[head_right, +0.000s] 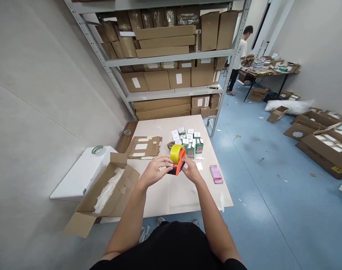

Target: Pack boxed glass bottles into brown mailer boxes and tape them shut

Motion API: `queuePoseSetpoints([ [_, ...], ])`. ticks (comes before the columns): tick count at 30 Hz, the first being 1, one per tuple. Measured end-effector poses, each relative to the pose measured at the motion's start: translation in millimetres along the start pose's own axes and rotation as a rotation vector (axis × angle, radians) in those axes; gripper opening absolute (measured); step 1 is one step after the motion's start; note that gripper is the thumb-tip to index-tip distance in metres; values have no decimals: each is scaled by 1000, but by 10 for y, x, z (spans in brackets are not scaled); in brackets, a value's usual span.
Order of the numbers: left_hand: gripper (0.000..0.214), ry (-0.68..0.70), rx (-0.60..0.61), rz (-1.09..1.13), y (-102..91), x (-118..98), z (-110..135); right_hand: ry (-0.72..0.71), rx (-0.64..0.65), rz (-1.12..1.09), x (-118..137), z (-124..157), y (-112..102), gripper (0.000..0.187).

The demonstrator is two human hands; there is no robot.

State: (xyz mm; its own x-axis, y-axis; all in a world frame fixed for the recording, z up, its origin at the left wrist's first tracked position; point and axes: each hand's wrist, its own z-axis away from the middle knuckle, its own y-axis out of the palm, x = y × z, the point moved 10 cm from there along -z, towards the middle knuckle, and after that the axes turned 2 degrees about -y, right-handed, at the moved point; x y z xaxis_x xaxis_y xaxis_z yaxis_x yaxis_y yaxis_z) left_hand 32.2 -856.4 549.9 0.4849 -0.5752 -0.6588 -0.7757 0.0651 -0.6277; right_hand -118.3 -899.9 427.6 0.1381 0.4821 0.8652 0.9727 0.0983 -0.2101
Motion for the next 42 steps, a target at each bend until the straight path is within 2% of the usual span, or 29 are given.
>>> queuePoseSetpoints([
  [4,19,-28,20,82,-15,18,38,21,-14,38,-50,17,-54,15],
  [10,19,-115,-89,8,-141,121,86,112,-18,94,-92,74,-149,22],
  [17,27,-30,4,-138,-65,31,132,58,2,49,111,65,-56,18],
  [20,27,5,9,-176,-132,-37,202,17,11,49,191,29,6,17],
  [26,24,71,-49,-105,-407,-63,340,-31,27,39,345,-89,243,15],
  [30,19,45,-125,-47,-649,28,438,-17,58,11,387,-157,476,19],
  [34,18,39,-145,-17,-824,105,564,5,62,-1,386,-199,676,22],
  [42,14,-30,-206,71,-1160,398,765,24,94,19,427,-269,1097,21],
])
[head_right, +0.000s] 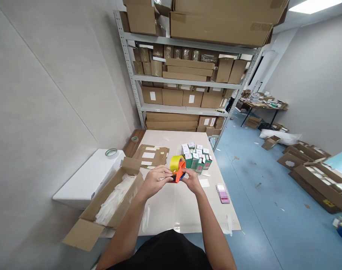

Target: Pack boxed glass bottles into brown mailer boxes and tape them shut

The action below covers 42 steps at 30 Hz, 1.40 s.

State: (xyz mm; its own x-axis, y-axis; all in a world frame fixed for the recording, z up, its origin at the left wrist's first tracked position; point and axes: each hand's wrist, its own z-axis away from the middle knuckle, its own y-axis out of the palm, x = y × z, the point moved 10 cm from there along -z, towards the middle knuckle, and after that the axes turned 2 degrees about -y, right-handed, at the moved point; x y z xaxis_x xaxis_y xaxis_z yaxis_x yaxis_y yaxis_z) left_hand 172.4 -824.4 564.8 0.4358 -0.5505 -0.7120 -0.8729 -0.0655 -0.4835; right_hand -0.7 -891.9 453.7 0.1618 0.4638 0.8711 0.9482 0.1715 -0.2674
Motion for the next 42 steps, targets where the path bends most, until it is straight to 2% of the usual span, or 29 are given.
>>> queuePoseSetpoints([
  [4,15,-28,-51,27,-196,135,57,26,30,17,55,-59,211,21],
  [11,5,-138,-163,154,-612,448,252,70,71,89,102,-175,625,23],
  [16,6,-88,-261,100,-957,584,385,75,91,107,117,-344,934,27],
  [20,31,-47,-315,-49,-1255,705,441,38,103,89,207,-467,1200,22],
  [22,34,-32,-296,-118,-1370,765,453,20,104,81,258,-509,1323,21],
  [26,25,-24,-126,-121,-1416,880,463,-3,91,80,313,-563,1489,20],
  [29,22,-33,-77,-80,-1448,938,491,-21,62,86,323,-594,1538,20],
  [35,16,-19,-117,28,-1534,1042,561,-39,116,117,318,-604,1712,20],
  [42,14,-58,-224,160,-1570,1235,722,-85,133,221,310,-584,1822,14],
])
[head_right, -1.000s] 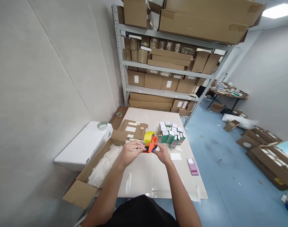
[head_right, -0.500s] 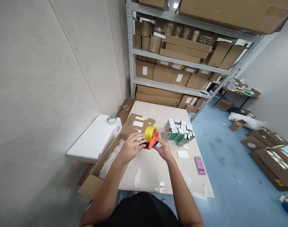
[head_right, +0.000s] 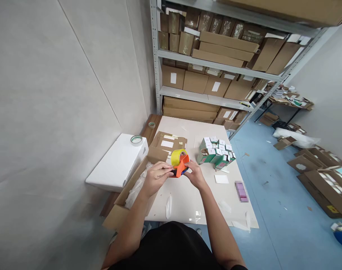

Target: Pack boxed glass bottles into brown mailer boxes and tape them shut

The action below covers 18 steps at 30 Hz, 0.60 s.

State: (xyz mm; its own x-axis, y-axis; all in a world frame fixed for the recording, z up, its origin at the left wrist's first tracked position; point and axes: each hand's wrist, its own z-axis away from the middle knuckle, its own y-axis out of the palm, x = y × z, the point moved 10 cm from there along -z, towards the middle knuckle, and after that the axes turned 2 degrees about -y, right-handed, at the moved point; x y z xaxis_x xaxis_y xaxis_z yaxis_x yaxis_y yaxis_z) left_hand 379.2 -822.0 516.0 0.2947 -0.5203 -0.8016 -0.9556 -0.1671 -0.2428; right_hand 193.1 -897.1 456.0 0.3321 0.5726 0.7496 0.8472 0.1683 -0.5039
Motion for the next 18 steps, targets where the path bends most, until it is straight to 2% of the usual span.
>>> queuePoseSetpoints([
  [12,12,-31,-75,89,-79,107,54,-16,14,80,81,12,25,15],
  [18,13,-89,46,57,-119,25,31,1,69,30,125,14,78,16],
])
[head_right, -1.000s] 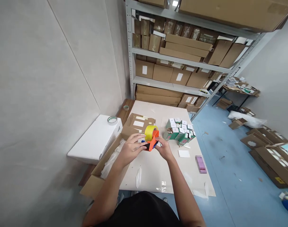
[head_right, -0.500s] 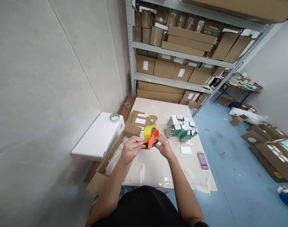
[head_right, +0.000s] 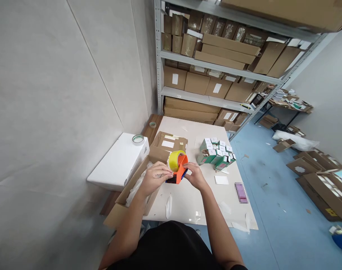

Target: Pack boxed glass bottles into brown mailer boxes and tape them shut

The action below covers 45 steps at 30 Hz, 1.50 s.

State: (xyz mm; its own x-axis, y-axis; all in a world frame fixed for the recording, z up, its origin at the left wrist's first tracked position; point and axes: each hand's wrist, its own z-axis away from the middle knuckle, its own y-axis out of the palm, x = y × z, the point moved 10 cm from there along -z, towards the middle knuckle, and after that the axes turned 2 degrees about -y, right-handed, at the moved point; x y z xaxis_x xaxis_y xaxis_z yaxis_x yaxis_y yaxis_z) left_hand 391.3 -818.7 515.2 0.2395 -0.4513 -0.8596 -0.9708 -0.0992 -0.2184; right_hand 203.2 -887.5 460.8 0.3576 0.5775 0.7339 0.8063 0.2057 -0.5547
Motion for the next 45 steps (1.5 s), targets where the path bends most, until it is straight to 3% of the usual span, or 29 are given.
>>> queuePoseSetpoints([
  [9,22,20,-122,-145,-166,14,27,-23,128,-14,80,11,237,22],
  [14,21,82,-105,-188,-128,-21,111,-24,177,-34,42,78,333,27],
  [19,20,85,-111,-198,-114,6,151,-27,169,-51,20,99,340,26],
  [24,21,75,-186,-226,-259,41,68,-6,151,-83,-30,70,398,33],
  [31,24,169,-203,-382,-388,-118,-46,28,210,-87,17,-2,491,35],
  [42,19,324,-328,-614,-530,-406,89,-26,223,-84,245,-93,642,36],
  [45,17,348,-410,-648,-717,-512,143,-19,232,-74,197,-85,682,36],
])
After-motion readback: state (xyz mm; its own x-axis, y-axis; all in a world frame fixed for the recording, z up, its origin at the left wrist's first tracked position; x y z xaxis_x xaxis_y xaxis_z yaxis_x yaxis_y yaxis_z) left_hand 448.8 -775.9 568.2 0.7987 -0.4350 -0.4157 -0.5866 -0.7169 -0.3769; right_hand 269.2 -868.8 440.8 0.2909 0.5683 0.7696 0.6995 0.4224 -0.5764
